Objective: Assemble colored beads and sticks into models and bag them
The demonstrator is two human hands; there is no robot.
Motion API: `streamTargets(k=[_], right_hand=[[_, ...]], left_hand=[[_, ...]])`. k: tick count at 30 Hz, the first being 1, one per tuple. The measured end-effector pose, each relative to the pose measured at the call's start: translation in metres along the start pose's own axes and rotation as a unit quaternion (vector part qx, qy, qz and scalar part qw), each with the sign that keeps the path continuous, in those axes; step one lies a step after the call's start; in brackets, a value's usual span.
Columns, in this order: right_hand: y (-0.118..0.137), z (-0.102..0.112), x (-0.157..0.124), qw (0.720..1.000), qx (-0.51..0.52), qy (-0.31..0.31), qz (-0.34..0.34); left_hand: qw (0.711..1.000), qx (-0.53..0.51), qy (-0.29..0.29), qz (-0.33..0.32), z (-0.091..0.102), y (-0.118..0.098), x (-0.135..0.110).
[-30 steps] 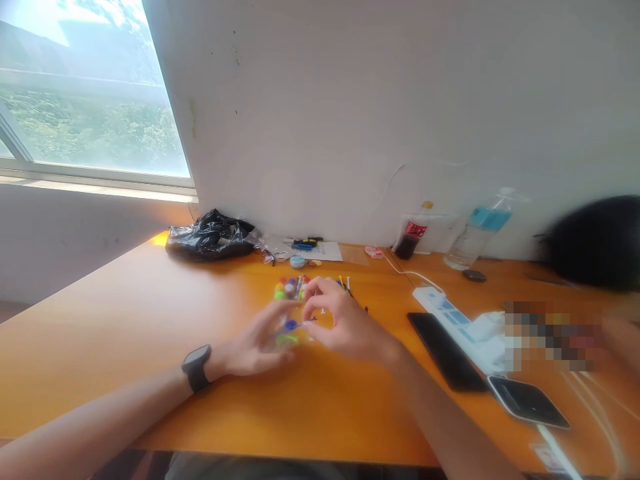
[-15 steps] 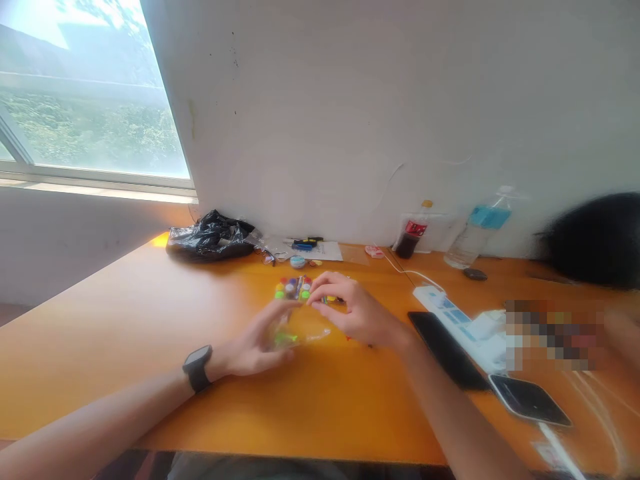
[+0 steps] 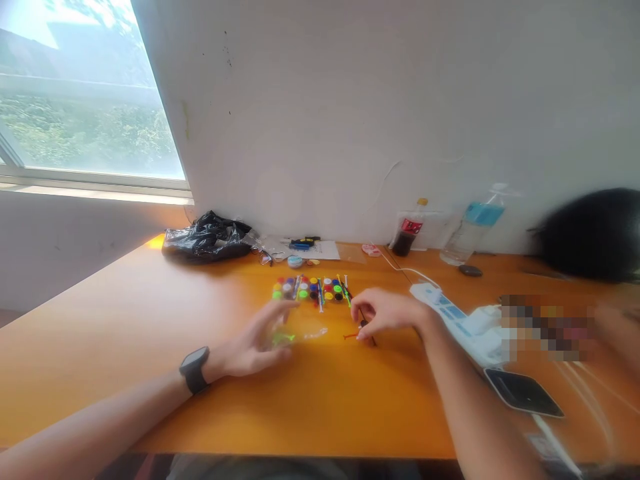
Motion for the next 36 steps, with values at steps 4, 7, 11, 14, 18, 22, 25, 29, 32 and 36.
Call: streamTargets(k=[4,7,11,14,18,22,25,29,32,36], right_hand=[[0.008,-0.017,0.014,1.0,-0.014,0.017,0.003],[0.012,-0.016,0.016,1.0,0.018,-0.004,0.005],[0.037,0.003,-0.002,0.99,0.13,-0.005,0.062],[0.057,0.031,-0.02,0.98,0.151,-0.062,0.115],[0.063,0.066,-0.037,0.941,0.237,-0.199,0.137],[0.083,0.072,-0.041,0.914,0.254,-0.27,0.165],[0.113,0.061,-0.036,0.917,0.197,-0.29,0.19],[0.145,0.044,-0.028,0.911,0.113,-0.339,0.205],[0.165,0.037,-0.032,0.895,0.054,-0.364,0.251],[0.164,0.048,-0.047,0.896,0.069,-0.356,0.256]], left_hand=[[1.0,0.002,-0.002,-0.001,0.001,-0.003,0.001],[1.0,0.005,0.0,-0.001,0.0,-0.004,0.001],[1.0,0.004,0.004,-0.005,-0.001,-0.005,0.001],[1.0,0.01,0.004,-0.001,0.0,-0.005,0.002],[1.0,0.014,0.007,-0.001,-0.001,-0.005,0.002],[1.0,0.007,0.004,-0.007,0.0,-0.007,0.003],[1.0,-0.005,0.002,-0.014,0.0,-0.012,0.004],[1.0,-0.017,0.002,-0.021,0.0,-0.017,0.005],[1.0,-0.018,0.0,-0.018,0.001,-0.016,0.005],[1.0,-0.015,0.001,-0.018,0.001,-0.014,0.004]])
Point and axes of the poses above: each hand's wrist, its own x-axis towards the middle knuckle, its own z-axis out of the back of the hand, y = z × x, the point moved 10 cm from there along x, towards the middle knuckle, and after that the axes turned 9 degrees about -x, right-handed, at the moved point
